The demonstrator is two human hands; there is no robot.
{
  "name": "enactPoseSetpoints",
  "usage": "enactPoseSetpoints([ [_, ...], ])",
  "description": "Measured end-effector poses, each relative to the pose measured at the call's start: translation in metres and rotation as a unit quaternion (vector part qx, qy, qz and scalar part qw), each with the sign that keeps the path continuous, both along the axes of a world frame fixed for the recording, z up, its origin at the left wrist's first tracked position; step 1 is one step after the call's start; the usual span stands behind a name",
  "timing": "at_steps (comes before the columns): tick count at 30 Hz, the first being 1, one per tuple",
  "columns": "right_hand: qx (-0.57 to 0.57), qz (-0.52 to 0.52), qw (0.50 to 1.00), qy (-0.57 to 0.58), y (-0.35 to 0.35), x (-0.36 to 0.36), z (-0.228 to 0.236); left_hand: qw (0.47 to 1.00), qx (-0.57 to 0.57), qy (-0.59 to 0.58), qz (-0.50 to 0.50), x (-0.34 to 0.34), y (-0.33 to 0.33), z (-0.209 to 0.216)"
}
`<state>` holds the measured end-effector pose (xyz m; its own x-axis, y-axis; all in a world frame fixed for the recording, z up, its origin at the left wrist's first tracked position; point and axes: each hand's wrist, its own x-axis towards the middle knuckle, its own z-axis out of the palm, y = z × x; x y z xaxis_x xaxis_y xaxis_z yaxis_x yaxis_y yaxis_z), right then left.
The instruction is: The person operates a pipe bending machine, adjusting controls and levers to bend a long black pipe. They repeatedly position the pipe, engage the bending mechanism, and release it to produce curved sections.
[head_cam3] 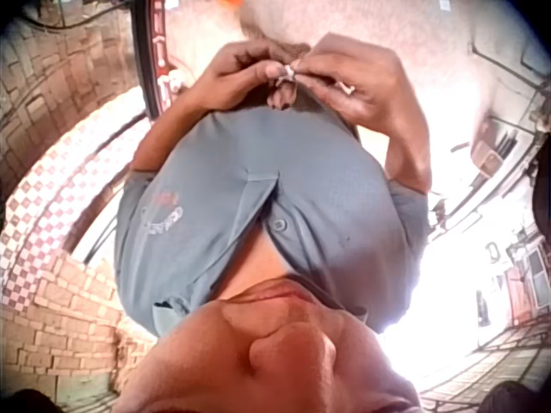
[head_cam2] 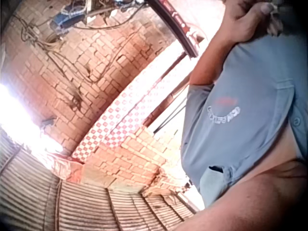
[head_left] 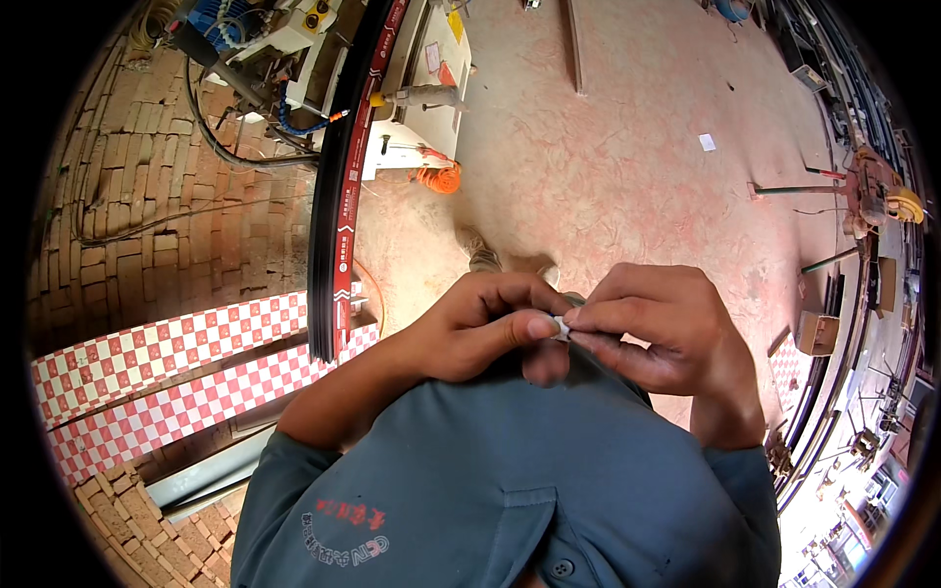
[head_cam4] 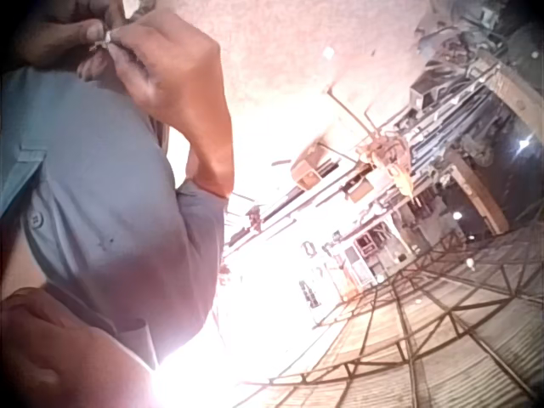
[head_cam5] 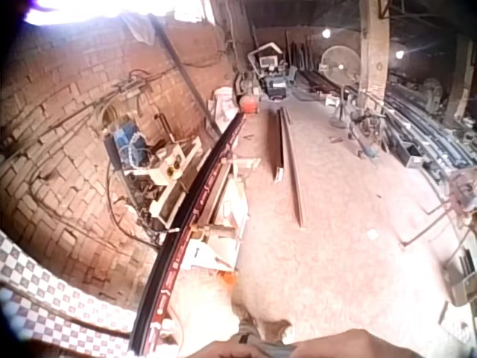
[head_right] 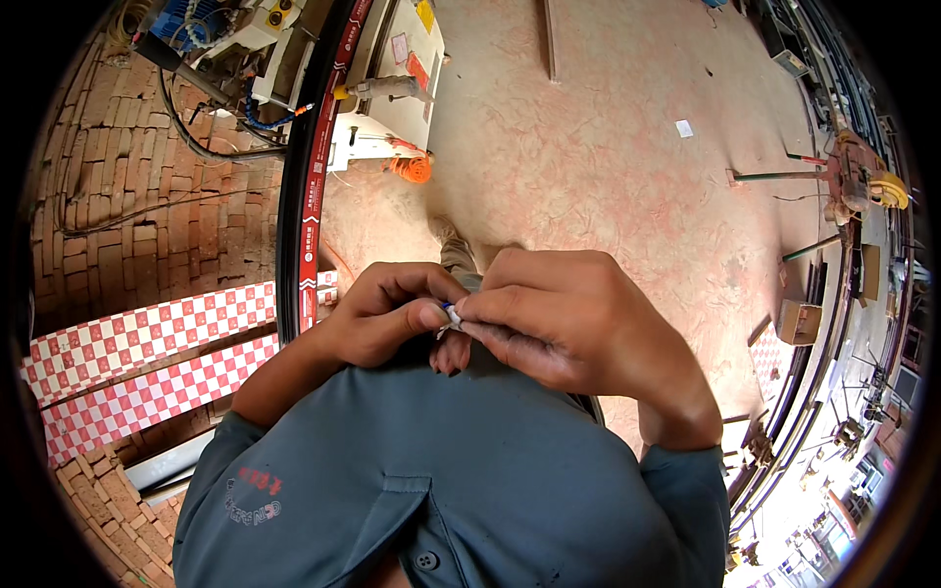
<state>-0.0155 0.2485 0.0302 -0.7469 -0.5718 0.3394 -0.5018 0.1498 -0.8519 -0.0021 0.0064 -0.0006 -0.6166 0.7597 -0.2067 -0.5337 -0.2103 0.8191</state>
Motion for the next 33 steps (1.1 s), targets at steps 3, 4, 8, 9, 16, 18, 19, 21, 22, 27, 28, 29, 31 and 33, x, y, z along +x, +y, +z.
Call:
enactPoseSetpoints([
  [3,0.033,0.014,0.999,0.031,0.001,-0.003,0.004,1.0,-0.003,-0.006,-0.008,0.0,0.001,0.0],
  [4,0.041,0.014,0.998,0.039,0.002,-0.004,0.004,1.0,-0.006,-0.009,-0.01,0.0,0.001,0.001],
  [8,0.038,0.014,0.999,0.019,0.001,-0.004,0.002,0.999,-0.017,-0.023,-0.014,-0.001,0.0,0.003],
  [9,0.031,0.01,0.999,0.011,0.0,-0.003,0.001,0.999,-0.018,-0.024,-0.013,-0.001,0.0,0.003],
  [16,0.005,0.001,0.996,-0.089,-0.003,0.0,0.001,0.999,-0.027,-0.021,-0.012,-0.001,-0.001,0.004],
  [18,0.007,0.005,0.992,-0.126,-0.002,0.0,0.002,0.999,-0.028,-0.017,-0.016,-0.001,-0.001,0.004],
  [19,0.007,0.007,0.989,-0.145,-0.002,0.0,0.002,0.999,-0.027,-0.016,-0.018,-0.001,-0.001,0.003],
  [21,0.002,-0.005,0.979,-0.202,-0.002,0.001,0.001,0.999,-0.031,-0.017,-0.022,-0.002,-0.001,0.003],
  [22,-0.001,-0.012,0.973,-0.231,-0.002,0.002,-0.001,0.999,-0.035,-0.018,-0.025,-0.003,-0.001,0.005],
  [27,-0.061,-0.042,0.983,-0.167,-0.003,0.004,-0.015,0.999,-0.034,-0.017,-0.007,-0.004,0.0,0.001],
  [28,-0.079,-0.046,0.988,-0.126,-0.003,0.004,-0.019,0.999,-0.034,-0.019,-0.007,-0.005,0.0,0.001],
  [29,-0.082,-0.036,0.994,-0.068,-0.004,0.003,-0.022,0.999,-0.034,-0.022,-0.007,-0.007,0.0,0.001],
  [31,-0.086,-0.014,0.995,0.046,-0.007,0.004,-0.027,0.999,-0.034,-0.038,-0.006,-0.007,0.0,0.0],
  [33,-0.045,-0.02,0.995,0.082,-0.012,0.005,-0.025,0.998,-0.039,-0.045,-0.005,-0.007,0.0,-0.001],
])
